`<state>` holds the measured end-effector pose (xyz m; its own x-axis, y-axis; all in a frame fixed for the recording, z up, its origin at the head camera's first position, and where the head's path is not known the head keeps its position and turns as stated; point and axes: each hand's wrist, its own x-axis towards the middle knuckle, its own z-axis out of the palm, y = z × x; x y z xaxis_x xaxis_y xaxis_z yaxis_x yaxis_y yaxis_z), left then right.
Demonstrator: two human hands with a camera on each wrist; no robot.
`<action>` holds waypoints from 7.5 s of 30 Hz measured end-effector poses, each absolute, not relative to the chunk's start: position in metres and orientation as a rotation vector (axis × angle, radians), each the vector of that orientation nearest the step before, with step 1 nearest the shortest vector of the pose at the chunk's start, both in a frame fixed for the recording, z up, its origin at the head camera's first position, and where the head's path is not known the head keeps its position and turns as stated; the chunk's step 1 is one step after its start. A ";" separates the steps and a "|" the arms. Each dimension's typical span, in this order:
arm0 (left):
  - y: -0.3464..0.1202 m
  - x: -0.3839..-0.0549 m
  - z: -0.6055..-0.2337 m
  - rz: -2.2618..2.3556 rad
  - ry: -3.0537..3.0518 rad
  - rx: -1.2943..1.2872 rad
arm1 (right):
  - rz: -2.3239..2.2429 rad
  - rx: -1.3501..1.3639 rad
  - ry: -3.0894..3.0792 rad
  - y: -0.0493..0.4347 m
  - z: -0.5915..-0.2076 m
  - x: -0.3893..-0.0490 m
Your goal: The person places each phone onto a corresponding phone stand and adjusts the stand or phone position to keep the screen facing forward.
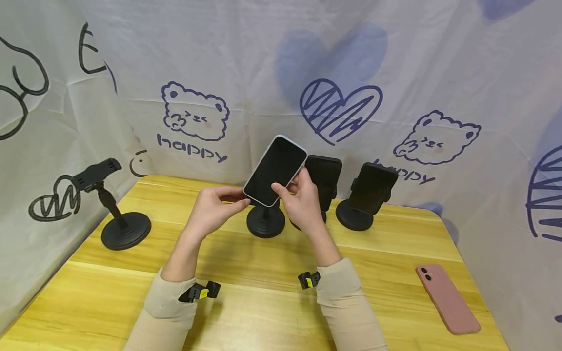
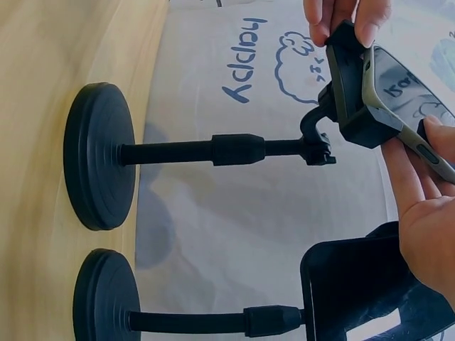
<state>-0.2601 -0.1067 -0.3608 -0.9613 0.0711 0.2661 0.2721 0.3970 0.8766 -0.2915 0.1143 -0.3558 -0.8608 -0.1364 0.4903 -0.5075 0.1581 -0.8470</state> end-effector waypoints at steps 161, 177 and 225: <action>-0.107 -0.271 -0.369 -1.786 -2.425 -0.276 | 1.496 0.731 -2.377 0.109 -0.348 -0.300; -0.107 -0.270 -0.370 -1.805 -2.390 -0.294 | 1.508 0.773 -2.338 0.110 -0.354 -0.298; -0.126 -0.270 -0.364 -1.815 -2.162 -0.295 | 1.863 0.416 -2.101 0.114 -0.401 -0.268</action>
